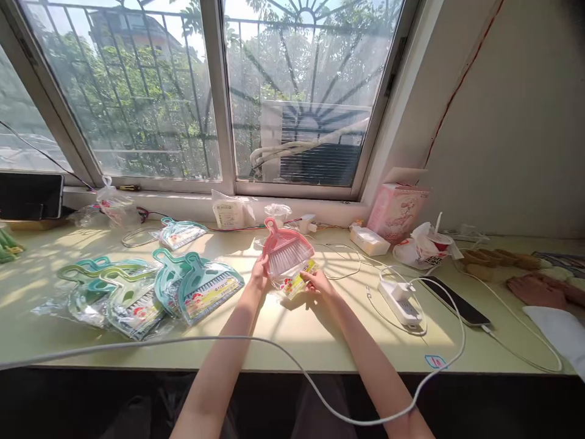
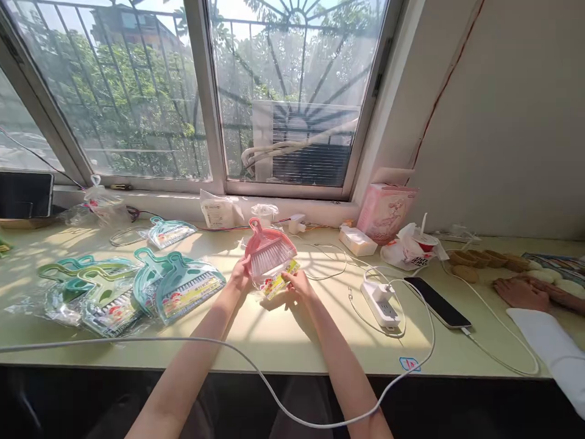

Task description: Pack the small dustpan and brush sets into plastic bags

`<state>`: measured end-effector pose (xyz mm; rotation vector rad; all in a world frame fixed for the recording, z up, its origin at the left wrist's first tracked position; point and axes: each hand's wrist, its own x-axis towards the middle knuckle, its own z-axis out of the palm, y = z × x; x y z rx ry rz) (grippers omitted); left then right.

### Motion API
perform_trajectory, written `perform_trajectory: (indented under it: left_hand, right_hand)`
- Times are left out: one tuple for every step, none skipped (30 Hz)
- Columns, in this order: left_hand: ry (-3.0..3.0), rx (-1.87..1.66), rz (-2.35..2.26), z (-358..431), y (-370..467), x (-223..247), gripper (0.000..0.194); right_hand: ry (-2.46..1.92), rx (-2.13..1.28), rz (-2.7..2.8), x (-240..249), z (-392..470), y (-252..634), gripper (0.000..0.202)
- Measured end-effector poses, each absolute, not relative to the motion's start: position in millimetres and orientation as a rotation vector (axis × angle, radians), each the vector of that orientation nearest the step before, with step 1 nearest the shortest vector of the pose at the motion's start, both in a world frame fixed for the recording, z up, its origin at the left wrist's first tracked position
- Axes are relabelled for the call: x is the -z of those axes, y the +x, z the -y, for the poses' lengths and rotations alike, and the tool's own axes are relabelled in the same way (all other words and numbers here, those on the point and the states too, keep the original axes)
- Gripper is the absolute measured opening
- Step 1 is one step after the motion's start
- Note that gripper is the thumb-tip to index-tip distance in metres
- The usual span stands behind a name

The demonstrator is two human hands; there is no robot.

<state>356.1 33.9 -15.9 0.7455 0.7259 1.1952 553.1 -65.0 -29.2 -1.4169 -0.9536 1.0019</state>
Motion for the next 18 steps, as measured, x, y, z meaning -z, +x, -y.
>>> perform_trajectory:
  left_hand:
    - [0.74, -1.221, -0.741, -33, 352, 13, 0.042]
    - [0.741, -1.237, -0.748, -33, 347, 12, 0.046]
    - [0.747, -1.247, -0.753, -34, 342, 11, 0.049]
    - [0.754, -1.253, -0.757, -34, 338, 12, 0.051]
    - [0.759, -1.255, -0.762, -35, 335, 12, 0.052]
    - [0.763, -1.255, -0.765, -35, 334, 14, 0.051]
    - [0.768, -1.248, -0.766, -35, 334, 15, 0.05]
    - [0.773, -1.239, -0.766, -35, 335, 16, 0.047]
    - [0.781, -1.228, -0.768, -35, 337, 18, 0.044]
    - [0.792, -1.218, -0.768, -35, 339, 19, 0.041]
    - [0.805, -1.209, -0.766, -35, 341, 21, 0.04]
    - [0.818, -1.206, -0.76, -35, 342, 22, 0.041]
    - [0.83, -1.208, -0.749, -35, 343, 23, 0.042]
    - [0.839, -1.209, -0.735, -35, 343, 25, 0.044]
    - [0.849, -1.206, -0.717, -35, 343, 26, 0.045]
    - [0.866, -1.194, -0.686, -35, 343, 28, 0.046]
    - [0.894, -1.165, -0.633, -35, 343, 29, 0.047]
    - [0.924, -1.13, -0.575, -34, 343, 30, 0.05]
  right_hand:
    - [-1.44, -0.997, 0.913, 25, 67, 562, 0.047]
    - [-1.446, -0.94, 0.849, 22, 70, 571, 0.048]
    - [-1.445, -0.856, 0.76, 18, 72, 580, 0.05]
    - [-1.446, -0.779, 0.659, 15, 75, 589, 0.054]
    - [-1.455, -0.733, 0.567, 12, 78, 598, 0.059]
    - [-1.477, -0.732, 0.5, 10, 80, 604, 0.064]
    - [-1.512, -0.761, 0.465, 8, 83, 609, 0.068]
    - [-1.543, -0.797, 0.463, 6, 85, 612, 0.069]
    - [-1.557, -0.823, 0.493, 5, 86, 612, 0.068]
    - [-1.552, -0.842, 0.552, 4, 87, 610, 0.064]
    - [-1.529, -0.87, 0.639, 3, 87, 605, 0.059]
    - [-1.495, -0.916, 0.739, 3, 87, 599, 0.055]
    - [-1.458, -0.971, 0.836, 3, 87, 591, 0.05]
    - [-1.425, -1.033, 0.917, 3, 86, 582, 0.044]
    - [-1.401, -1.091, 0.969, 4, 86, 573, 0.038]
    - [-1.378, -1.131, 0.991, 6, 86, 564, 0.031]
    - [-1.35, -1.15, 0.989, 8, 86, 555, 0.026]
    - [-1.319, -1.155, 0.972, 10, 85, 548, 0.023]
